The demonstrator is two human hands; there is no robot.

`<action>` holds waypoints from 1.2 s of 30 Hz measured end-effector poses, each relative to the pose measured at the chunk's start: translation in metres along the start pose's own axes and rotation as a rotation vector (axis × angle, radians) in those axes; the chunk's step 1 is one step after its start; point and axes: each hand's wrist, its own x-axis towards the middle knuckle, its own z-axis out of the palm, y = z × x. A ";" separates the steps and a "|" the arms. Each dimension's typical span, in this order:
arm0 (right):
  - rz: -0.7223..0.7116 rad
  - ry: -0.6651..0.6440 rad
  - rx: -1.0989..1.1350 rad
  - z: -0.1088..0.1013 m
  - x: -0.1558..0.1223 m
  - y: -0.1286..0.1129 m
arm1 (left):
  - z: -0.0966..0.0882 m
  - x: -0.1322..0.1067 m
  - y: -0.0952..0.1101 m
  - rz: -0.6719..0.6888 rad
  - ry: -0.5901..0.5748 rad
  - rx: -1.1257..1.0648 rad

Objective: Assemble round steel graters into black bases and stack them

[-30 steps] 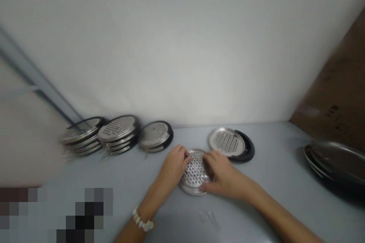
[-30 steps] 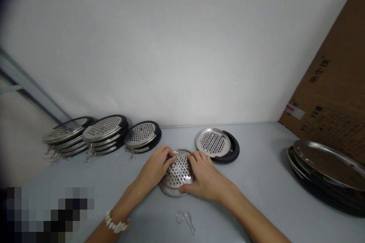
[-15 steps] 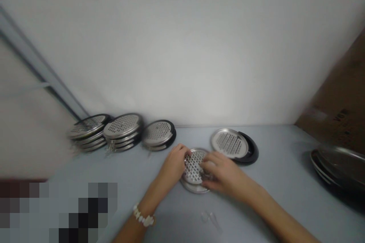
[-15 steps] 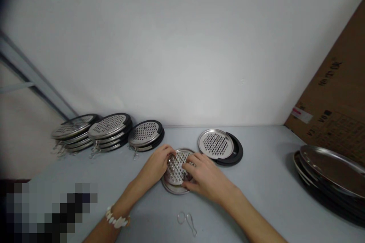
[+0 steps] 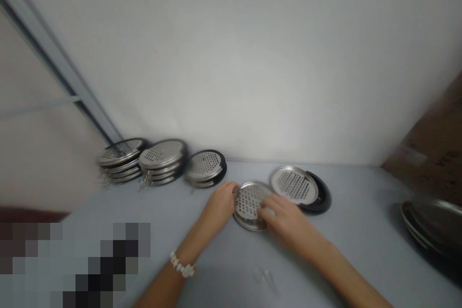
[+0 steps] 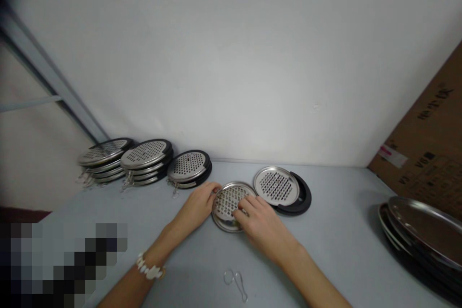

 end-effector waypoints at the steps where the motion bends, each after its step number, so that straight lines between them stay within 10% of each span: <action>1: 0.017 -0.006 0.000 0.001 0.000 0.000 | 0.001 0.000 -0.001 -0.003 0.001 0.004; 36: 0.198 -0.090 0.184 -0.002 0.001 -0.010 | -0.004 -0.005 0.009 0.002 -0.063 0.006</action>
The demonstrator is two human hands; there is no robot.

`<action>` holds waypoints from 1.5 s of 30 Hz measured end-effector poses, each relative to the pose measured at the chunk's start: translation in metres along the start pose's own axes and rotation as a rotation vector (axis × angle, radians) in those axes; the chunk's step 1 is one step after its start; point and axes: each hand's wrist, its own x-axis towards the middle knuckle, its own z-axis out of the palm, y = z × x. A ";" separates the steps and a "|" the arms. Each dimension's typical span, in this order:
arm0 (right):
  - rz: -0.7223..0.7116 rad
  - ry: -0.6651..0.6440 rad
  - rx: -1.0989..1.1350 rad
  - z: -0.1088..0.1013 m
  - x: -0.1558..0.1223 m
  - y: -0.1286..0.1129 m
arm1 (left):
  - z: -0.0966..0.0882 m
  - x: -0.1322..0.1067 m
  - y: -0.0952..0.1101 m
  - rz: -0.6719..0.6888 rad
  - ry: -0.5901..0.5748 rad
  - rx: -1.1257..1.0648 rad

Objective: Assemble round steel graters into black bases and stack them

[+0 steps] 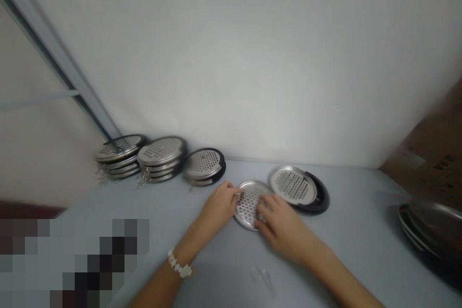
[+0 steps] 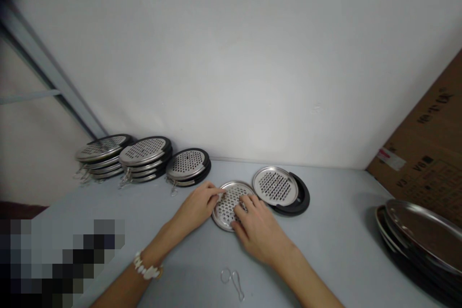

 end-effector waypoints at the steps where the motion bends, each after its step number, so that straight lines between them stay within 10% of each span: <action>1: 0.004 0.000 0.004 0.001 0.000 0.000 | -0.001 0.000 0.000 -0.001 0.002 -0.007; 45: 0.056 -0.004 0.089 0.003 0.000 0.000 | 0.002 -0.003 0.005 0.069 -0.007 -0.062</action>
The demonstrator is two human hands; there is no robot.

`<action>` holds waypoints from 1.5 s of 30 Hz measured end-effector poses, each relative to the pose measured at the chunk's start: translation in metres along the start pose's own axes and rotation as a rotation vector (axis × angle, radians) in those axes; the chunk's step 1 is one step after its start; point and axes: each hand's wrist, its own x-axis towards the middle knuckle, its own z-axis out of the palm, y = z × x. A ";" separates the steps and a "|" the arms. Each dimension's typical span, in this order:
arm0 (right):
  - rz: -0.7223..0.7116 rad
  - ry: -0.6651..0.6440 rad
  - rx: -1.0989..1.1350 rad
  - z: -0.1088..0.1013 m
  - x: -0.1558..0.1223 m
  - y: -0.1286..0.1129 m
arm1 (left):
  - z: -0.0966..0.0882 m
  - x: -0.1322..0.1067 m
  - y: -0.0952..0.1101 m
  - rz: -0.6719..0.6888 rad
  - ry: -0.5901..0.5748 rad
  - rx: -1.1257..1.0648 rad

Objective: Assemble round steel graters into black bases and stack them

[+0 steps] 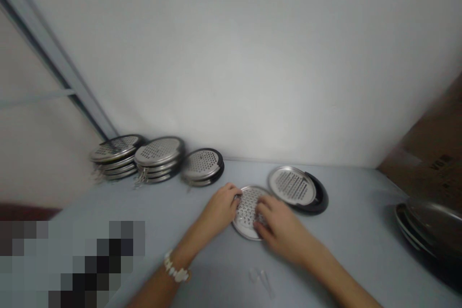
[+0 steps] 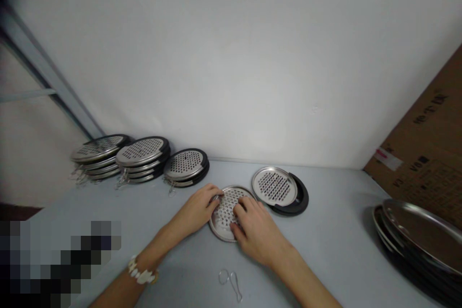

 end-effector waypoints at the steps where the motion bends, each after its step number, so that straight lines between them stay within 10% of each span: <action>1: 0.000 -0.002 -0.002 0.000 0.000 0.000 | 0.000 0.000 0.001 -0.004 0.002 0.005; 45: 0.059 -0.006 0.019 -0.002 0.000 0.003 | 0.009 0.001 -0.009 0.032 0.079 -0.001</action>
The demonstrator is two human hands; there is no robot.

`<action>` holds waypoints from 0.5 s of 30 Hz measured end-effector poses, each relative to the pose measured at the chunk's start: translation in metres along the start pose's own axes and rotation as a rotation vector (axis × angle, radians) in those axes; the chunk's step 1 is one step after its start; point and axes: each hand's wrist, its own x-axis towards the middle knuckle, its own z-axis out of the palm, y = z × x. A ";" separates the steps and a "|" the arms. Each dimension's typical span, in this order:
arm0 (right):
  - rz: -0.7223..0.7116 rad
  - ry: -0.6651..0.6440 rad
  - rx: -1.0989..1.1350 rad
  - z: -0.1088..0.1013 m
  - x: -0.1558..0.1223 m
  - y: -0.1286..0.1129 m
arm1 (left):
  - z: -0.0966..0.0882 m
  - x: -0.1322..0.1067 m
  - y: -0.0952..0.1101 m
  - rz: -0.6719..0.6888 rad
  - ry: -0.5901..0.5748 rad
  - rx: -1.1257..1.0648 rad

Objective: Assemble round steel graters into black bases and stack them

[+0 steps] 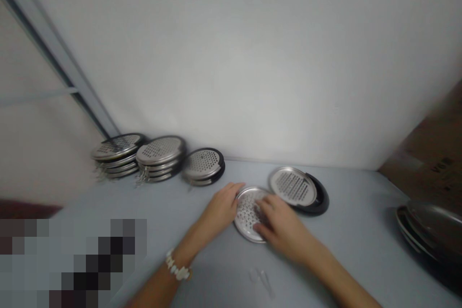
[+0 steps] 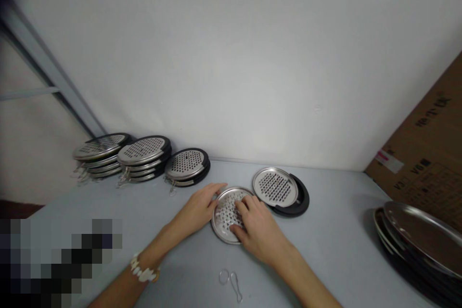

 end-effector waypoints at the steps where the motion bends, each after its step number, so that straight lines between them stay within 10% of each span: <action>1: 0.000 0.006 0.003 0.000 0.000 0.000 | -0.001 0.000 0.001 0.003 0.008 -0.009; 15: -0.028 0.063 0.067 0.003 0.002 0.005 | -0.002 -0.003 0.003 -0.078 -0.026 0.143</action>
